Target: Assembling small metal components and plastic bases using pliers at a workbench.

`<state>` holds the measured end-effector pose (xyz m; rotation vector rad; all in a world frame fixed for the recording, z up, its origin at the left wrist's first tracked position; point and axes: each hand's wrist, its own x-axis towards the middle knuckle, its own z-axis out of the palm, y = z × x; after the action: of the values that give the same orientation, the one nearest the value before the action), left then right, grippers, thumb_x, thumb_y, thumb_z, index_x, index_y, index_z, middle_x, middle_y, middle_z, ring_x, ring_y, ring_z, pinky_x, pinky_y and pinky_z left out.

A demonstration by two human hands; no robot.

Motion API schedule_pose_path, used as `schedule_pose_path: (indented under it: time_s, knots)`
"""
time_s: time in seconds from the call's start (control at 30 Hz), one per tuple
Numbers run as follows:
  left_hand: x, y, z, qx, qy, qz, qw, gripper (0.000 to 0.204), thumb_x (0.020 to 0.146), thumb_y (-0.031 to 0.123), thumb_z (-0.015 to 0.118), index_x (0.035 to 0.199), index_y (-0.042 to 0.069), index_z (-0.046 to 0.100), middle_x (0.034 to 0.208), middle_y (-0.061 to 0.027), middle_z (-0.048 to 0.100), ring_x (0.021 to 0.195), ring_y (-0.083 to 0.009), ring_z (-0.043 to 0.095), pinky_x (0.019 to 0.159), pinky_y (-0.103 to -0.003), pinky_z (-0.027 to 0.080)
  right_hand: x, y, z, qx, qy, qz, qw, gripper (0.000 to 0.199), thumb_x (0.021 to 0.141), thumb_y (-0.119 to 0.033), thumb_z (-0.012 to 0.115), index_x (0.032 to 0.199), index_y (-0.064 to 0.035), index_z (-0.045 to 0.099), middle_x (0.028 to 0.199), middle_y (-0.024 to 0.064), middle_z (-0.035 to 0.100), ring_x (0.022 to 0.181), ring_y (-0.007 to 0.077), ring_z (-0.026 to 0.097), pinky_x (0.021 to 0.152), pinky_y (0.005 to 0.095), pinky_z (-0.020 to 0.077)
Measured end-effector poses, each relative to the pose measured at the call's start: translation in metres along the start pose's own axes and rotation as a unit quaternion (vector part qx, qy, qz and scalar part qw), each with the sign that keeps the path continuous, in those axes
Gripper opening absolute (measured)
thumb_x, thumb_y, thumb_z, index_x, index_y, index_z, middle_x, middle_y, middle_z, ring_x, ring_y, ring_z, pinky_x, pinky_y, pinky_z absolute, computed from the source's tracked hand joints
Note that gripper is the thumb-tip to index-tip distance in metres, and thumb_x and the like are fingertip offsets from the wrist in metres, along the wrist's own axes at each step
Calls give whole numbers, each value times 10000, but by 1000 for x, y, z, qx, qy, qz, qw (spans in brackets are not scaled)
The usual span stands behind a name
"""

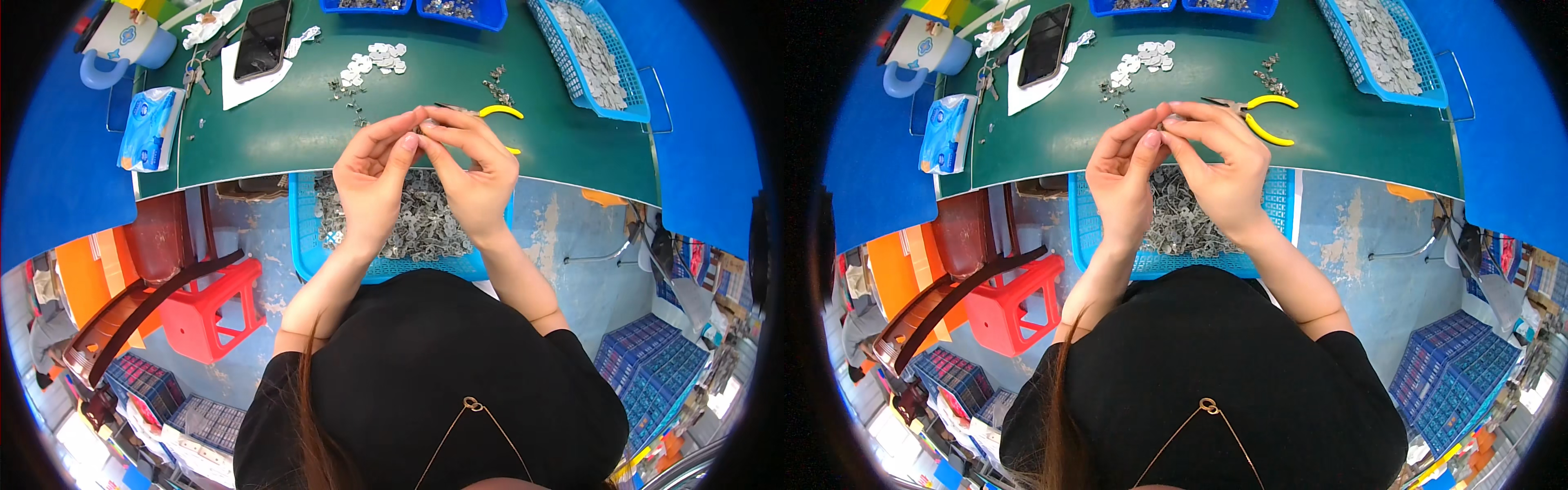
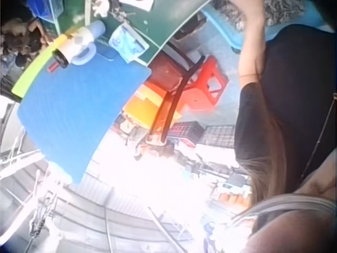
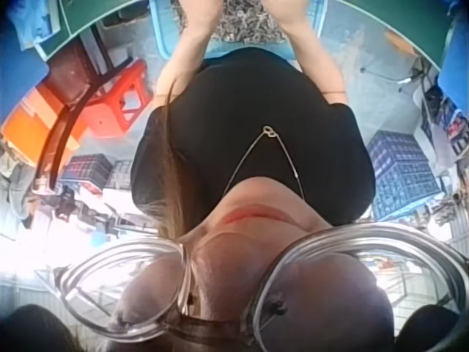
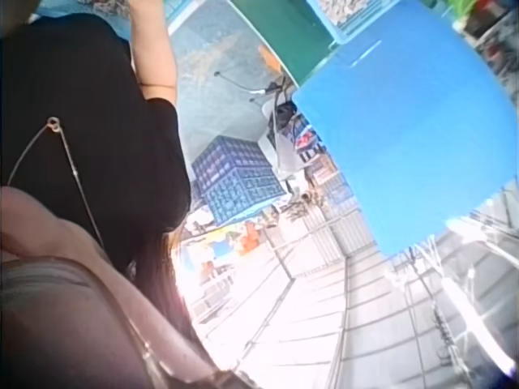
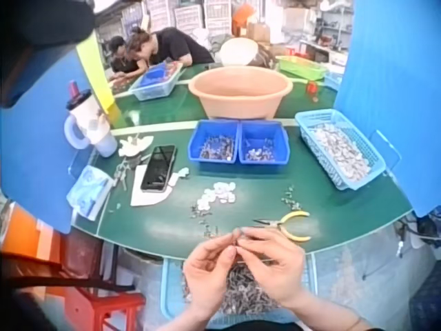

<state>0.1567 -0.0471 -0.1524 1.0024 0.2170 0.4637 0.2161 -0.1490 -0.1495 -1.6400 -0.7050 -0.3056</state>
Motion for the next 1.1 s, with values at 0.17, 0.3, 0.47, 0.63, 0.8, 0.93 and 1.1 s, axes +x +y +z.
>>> schedule_pose_path:
  time_s: [0.17,0.3,0.47,0.63,0.8,0.93,1.1]
  knots:
    - [-3,-3,-6,-62,2,-70,996,249,858,3,633,1101,-29,593,1079,-141,642,967,-164,628,855,-273,528,0,-2,-9,-25,-7,-43,999,185,697,83,710,865,4,701,916,98,658,864,201,626,746,285,498]
    - [2,-6,-16,-59,-73,-140,986,246,828,-8,663,1066,-26,604,977,-111,662,906,-146,640,807,-260,540,-1,-5,-18,-75,-30,-86,993,226,668,85,704,876,-2,707,908,96,651,837,222,625,719,294,499]
    - [7,-16,-20,-167,-79,-214,959,149,835,20,668,970,6,605,949,-94,671,865,-164,663,799,-289,562,-2,1,-29,-88,-76,-104,988,250,701,63,699,935,-24,711,935,87,653,841,226,618,708,300,496]
    - [9,-21,-11,-127,-65,-194,971,195,849,52,664,1031,-5,625,980,-123,672,871,-174,667,786,-285,564,2,0,-38,-91,-93,-85,988,265,712,47,699,967,-27,706,967,91,660,864,228,622,736,304,502]
    - [14,-20,-12,-17,-14,-152,988,252,868,104,653,1083,-23,619,931,-117,676,873,-200,667,771,-276,561,33,41,-66,-173,-74,-9,982,141,785,-40,686,925,-32,704,948,109,684,929,233,635,790,322,498]
    - [14,-18,-12,-1,-16,-149,989,254,869,109,655,1082,-25,617,943,-121,673,879,-207,666,773,-283,558,58,75,-75,-396,-94,-34,913,132,761,-113,705,887,-78,716,899,53,631,873,224,567,769,338,456]
    - [15,-14,-14,7,-14,-141,990,254,874,98,645,1092,-26,604,979,-137,664,898,-212,662,786,-295,555,63,88,-72,-451,-134,-54,881,113,742,-115,707,852,-93,718,871,39,601,868,222,539,771,338,428]
